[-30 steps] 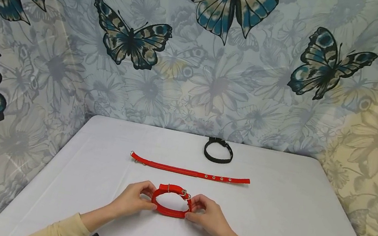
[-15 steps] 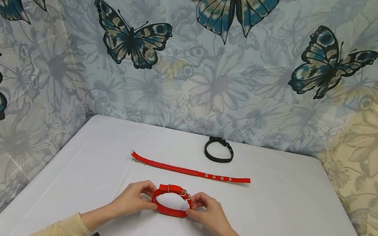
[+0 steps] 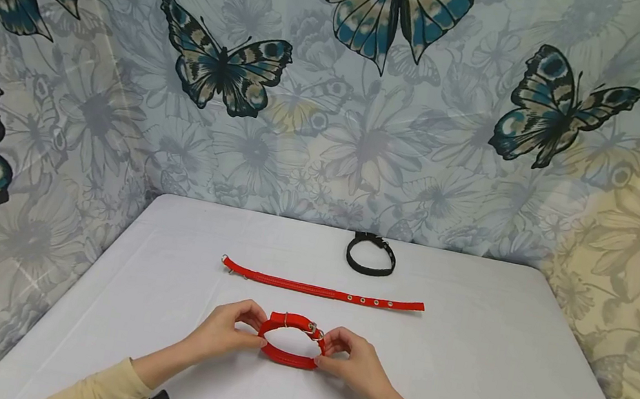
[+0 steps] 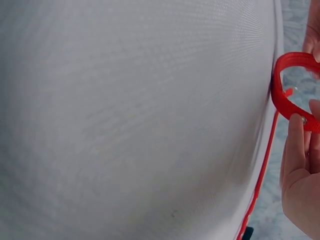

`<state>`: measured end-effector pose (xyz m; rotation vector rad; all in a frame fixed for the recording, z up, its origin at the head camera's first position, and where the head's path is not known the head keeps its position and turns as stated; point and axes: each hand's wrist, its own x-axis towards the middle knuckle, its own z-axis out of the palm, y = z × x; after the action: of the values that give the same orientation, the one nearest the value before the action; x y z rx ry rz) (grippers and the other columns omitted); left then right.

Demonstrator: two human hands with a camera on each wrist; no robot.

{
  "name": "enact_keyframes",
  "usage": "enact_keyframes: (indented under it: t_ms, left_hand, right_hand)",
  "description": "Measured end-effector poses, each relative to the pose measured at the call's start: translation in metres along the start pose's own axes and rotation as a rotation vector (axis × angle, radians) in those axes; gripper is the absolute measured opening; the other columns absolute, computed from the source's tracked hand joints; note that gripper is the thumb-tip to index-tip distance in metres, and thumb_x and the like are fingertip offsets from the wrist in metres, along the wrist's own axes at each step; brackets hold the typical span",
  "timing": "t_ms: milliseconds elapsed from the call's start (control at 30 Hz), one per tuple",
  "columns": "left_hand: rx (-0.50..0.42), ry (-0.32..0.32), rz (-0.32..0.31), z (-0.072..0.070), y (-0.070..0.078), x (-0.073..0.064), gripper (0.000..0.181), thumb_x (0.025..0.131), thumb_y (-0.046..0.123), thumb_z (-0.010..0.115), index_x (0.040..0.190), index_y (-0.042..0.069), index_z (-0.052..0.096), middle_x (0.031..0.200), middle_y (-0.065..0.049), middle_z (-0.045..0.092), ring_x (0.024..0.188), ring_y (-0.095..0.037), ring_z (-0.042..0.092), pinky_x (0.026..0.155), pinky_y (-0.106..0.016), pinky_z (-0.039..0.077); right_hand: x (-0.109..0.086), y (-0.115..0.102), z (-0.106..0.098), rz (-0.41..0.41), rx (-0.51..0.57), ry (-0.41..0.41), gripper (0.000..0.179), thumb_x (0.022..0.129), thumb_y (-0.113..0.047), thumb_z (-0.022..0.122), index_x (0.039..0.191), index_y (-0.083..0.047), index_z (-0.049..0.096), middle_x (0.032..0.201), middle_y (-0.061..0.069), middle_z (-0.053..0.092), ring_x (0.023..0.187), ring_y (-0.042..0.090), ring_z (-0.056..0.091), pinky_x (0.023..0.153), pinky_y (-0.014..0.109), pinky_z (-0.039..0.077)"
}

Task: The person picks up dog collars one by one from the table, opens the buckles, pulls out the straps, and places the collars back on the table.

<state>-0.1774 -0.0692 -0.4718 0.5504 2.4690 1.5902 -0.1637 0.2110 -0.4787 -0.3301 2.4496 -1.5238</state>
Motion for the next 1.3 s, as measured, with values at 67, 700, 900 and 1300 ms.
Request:
enact_keyframes:
  t_ms: [67,700,900,1300]
  left_hand:
    - [0.005,0.002,0.001,0.000,0.000,-0.001,0.025,0.080,0.008,0.079,0.100,0.010,0.065,0.094,0.004,0.066,0.089,-0.013,0.063,0.074,-0.023,0.053]
    - [-0.032,-0.001,-0.012,0.000,-0.003,0.000,0.027,0.079,0.006,0.080,0.100,0.009,0.064,0.093,0.002,0.066,0.089,-0.017,0.065,0.075,-0.021,0.054]
    - [-0.025,-0.021,0.006,-0.001,0.002,0.002,0.026,0.080,0.007,0.080,0.100,0.010,0.065,0.094,0.003,0.065,0.089,-0.014,0.063,0.078,-0.024,0.056]
    - [0.007,-0.014,0.129,-0.002,0.012,0.006,0.022,0.083,0.016,0.079,0.101,0.012,0.069,0.096,0.005,0.067,0.090,-0.010,0.063,0.075,-0.020,0.055]
  right_hand:
    - [0.000,0.001,0.000,-0.001,-0.008,0.000,0.028,0.081,-0.019,0.079,0.100,-0.008,0.062,0.088,0.002,0.061,0.089,0.020,0.057,0.078,0.029,0.048]
    - [0.004,-0.008,-0.003,-0.016,0.001,0.034,0.025,0.083,-0.022,0.079,0.101,-0.013,0.065,0.087,0.001,0.065,0.090,0.020,0.059,0.076,0.032,0.047]
    - [0.004,-0.010,-0.004,-0.011,-0.012,0.043,0.024,0.083,-0.020,0.079,0.100,-0.012,0.064,0.086,0.002,0.065,0.089,0.020,0.059,0.076,0.033,0.047]
    - [0.002,-0.008,-0.003,0.016,0.002,0.046,0.023,0.083,-0.024,0.079,0.099,-0.017,0.065,0.085,0.001,0.066,0.090,0.022,0.060,0.076,0.032,0.047]
